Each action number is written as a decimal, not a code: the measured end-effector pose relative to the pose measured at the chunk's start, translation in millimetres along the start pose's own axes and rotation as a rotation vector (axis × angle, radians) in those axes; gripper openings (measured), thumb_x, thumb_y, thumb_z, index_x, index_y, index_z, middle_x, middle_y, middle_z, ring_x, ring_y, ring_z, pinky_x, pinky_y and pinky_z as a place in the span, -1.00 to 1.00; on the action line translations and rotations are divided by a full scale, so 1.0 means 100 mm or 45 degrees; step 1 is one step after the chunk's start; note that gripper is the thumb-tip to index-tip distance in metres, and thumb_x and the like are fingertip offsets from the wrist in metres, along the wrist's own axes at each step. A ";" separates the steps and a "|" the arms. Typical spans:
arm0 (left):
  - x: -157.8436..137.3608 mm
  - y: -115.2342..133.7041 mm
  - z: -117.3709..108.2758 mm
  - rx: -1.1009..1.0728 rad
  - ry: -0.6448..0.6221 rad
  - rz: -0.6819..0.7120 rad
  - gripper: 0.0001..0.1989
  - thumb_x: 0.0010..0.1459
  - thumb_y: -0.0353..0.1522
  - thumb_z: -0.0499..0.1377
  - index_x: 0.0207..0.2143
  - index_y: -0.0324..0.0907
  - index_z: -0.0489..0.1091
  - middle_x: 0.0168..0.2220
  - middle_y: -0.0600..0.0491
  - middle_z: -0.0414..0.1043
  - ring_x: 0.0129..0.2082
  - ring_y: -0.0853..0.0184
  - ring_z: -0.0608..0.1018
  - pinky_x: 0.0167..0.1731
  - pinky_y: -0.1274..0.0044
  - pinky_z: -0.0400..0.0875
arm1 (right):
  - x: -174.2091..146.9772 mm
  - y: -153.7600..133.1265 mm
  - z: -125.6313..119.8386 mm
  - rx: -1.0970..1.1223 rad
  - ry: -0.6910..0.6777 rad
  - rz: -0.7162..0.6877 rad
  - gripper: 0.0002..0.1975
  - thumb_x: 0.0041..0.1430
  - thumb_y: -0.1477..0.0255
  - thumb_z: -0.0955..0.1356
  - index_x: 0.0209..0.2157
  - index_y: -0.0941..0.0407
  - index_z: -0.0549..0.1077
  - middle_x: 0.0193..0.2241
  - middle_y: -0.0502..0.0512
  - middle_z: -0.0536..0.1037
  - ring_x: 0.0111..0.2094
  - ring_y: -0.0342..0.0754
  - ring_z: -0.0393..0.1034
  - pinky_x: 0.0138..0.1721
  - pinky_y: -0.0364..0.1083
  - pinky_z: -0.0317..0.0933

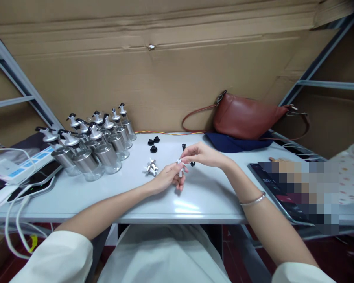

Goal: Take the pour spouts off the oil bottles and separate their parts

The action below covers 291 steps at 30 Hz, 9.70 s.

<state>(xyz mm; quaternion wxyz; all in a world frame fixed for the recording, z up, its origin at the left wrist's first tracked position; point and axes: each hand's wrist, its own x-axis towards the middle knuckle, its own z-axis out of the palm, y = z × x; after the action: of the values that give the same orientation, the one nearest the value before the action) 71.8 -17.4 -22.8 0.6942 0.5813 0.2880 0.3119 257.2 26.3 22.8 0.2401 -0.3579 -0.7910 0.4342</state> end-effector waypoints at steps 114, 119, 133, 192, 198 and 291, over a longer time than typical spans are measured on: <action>-0.11 0.23 -0.16 1.180 0.195 0.261 -0.59 0.08 -0.08 0.13 -0.16 -0.19 0.25 -0.63 0.24 0.15 -0.63 0.44 0.22 -0.54 0.59 0.07 | 0.02 -0.12 0.18 0.037 0.045 -0.044 -0.51 0.09 0.01 0.29 -0.61 0.14 0.30 -0.68 -0.09 0.28 -0.63 -0.23 0.06 -0.55 -0.18 -0.04; -0.02 0.48 -0.63 1.547 0.614 0.419 -0.70 0.30 -0.24 -0.14 -0.07 -0.17 0.24 -0.30 0.04 0.42 -0.35 0.33 0.47 -0.33 0.53 0.26 | 0.05 -0.09 0.17 0.074 0.313 -0.167 -0.52 0.13 0.04 0.28 -0.63 0.14 0.32 -0.61 -0.01 0.37 -0.53 -0.17 0.20 -0.45 -0.15 0.05; 0.27 0.26 -1.23 2.229 0.544 0.234 -0.77 0.26 -0.38 -0.05 -0.20 -0.15 0.40 -0.24 -0.03 0.52 -0.27 0.23 0.54 -0.33 0.51 0.27 | 0.10 -0.06 0.21 0.234 0.455 -0.152 -0.64 -0.03 0.12 0.41 -0.43 0.17 0.47 -0.48 0.10 0.57 -0.42 -0.07 0.43 -0.37 -0.09 0.27; 0.03 0.29 -0.41 0.171 0.506 0.676 -0.68 -0.06 -0.25 0.30 -0.30 -0.23 0.34 -0.27 0.03 0.45 -0.26 0.34 0.54 -0.16 0.38 0.51 | 0.07 -0.12 0.17 0.829 0.524 -0.050 -0.68 -0.21 0.24 0.53 -0.43 0.12 0.48 -0.44 0.07 0.60 -0.39 -0.07 0.50 -0.20 -0.03 0.36; 0.00 0.29 -0.36 0.276 0.527 0.699 -0.66 -0.09 -0.27 0.33 -0.27 -0.20 0.34 -0.24 0.01 0.43 -0.20 0.30 0.54 -0.15 0.43 0.47 | 0.09 -0.12 0.20 0.759 0.616 -0.089 -0.65 -0.20 0.19 0.52 -0.42 0.12 0.47 -0.45 0.05 0.59 -0.35 -0.07 0.50 -0.15 -0.01 0.34; -0.03 0.28 -0.33 0.275 0.259 0.420 -0.58 -0.06 -0.15 0.30 -0.34 -0.23 0.20 -0.37 0.07 0.40 -0.43 0.42 0.52 -0.33 0.50 0.44 | 0.07 -0.08 0.32 0.353 0.254 -0.138 -0.66 -0.05 0.29 0.44 -0.26 0.14 0.37 -0.47 0.05 0.53 -0.38 -0.04 0.46 -0.31 -0.07 0.28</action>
<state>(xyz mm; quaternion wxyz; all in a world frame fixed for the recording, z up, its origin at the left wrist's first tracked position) 42.0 5.0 -0.3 0.5349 0.6569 0.2894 0.4456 227.7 11.8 14.0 0.3877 -0.3195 -0.7140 0.4877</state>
